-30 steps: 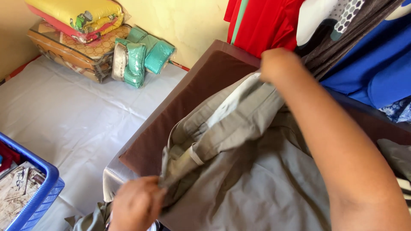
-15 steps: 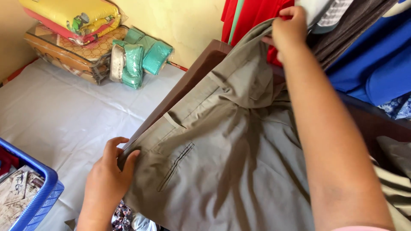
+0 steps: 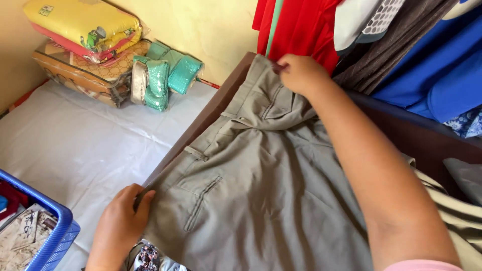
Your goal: Ironing a pair of grey pants using an electric iron and a spray bottle.
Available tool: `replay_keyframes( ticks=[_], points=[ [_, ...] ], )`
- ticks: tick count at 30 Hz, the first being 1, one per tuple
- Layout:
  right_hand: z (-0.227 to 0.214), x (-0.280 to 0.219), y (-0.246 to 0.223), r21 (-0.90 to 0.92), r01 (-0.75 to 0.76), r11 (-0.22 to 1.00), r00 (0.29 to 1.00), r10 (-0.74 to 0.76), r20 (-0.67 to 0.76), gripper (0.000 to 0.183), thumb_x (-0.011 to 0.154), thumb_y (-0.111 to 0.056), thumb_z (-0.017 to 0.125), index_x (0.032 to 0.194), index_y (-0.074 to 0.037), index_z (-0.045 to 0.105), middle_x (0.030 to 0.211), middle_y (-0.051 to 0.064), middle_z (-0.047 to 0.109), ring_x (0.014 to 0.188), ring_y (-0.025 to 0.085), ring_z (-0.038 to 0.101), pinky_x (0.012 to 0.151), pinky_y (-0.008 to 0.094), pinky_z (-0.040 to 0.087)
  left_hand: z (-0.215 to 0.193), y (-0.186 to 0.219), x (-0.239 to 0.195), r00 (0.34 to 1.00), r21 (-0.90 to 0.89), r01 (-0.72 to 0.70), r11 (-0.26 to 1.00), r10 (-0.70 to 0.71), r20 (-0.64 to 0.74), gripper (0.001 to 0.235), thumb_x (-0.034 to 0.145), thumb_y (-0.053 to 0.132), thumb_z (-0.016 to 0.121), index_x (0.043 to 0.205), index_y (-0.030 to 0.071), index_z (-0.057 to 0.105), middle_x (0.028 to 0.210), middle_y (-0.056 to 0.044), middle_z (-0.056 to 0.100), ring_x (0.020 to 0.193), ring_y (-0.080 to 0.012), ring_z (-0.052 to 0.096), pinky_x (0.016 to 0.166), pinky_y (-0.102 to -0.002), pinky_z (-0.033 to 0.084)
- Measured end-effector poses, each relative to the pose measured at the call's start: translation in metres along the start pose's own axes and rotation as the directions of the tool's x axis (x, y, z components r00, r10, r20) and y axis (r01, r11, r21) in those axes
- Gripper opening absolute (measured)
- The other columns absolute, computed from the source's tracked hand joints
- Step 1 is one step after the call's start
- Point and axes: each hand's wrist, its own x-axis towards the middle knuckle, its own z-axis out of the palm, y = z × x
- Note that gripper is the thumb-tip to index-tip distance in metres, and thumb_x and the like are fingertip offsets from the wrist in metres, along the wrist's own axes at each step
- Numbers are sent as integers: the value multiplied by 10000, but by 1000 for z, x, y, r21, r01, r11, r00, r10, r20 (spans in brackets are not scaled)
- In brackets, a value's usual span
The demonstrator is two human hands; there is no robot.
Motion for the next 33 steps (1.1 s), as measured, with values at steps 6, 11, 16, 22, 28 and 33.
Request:
replay_keyframes(
  ticks=[6,11,16,22,28,33],
  points=[
    [0,-16,110,-329,-195,924,933,278,227,506,819,-218,672,1317,-133,690,1288,121,705,1118,365,678,949,449,538,-7,-7,-6,993,244,112,963,-117,6,311,1000,440,609,984,149,715,961,17,763,720,-198,717,629,-331,534],
    [-26,-70,189,-200,-252,947,926,296,232,531,891,-253,656,1390,-73,639,1318,166,692,1117,374,683,967,445,535,-15,16,10,972,434,-121,893,194,-129,502,892,553,667,1208,162,665,1214,-101,710,860,-300,770,676,-399,627],
    [-66,-165,224,38,-515,857,829,486,277,505,1001,-191,582,1476,-26,549,1268,176,712,1029,309,659,917,387,505,-13,104,65,858,116,-498,859,508,-80,431,890,431,706,1172,105,693,1215,-113,679,981,-365,677,825,-454,533],
    [-79,-236,252,110,-665,738,739,630,240,429,1018,-103,464,1410,-48,628,1341,167,701,1152,315,652,1002,394,469,85,173,223,856,40,-418,908,379,351,633,910,446,717,1360,29,558,1238,-234,597,837,-359,689,778,-477,556],
    [-78,-243,236,20,-622,783,744,582,327,438,944,-288,530,1252,-70,751,1180,77,794,1062,223,694,946,338,518,181,218,305,927,-77,-294,953,304,219,643,964,468,636,1364,-28,551,1245,-269,658,1132,-463,626,927,-535,516],
    [-95,-241,182,100,-693,714,686,611,395,549,945,-410,510,1324,-67,708,1332,34,729,1215,199,634,1059,315,451,182,247,285,940,13,-303,953,297,168,644,942,612,593,1160,22,730,1167,-220,678,1090,-446,618,901,-534,506]
  ],
)
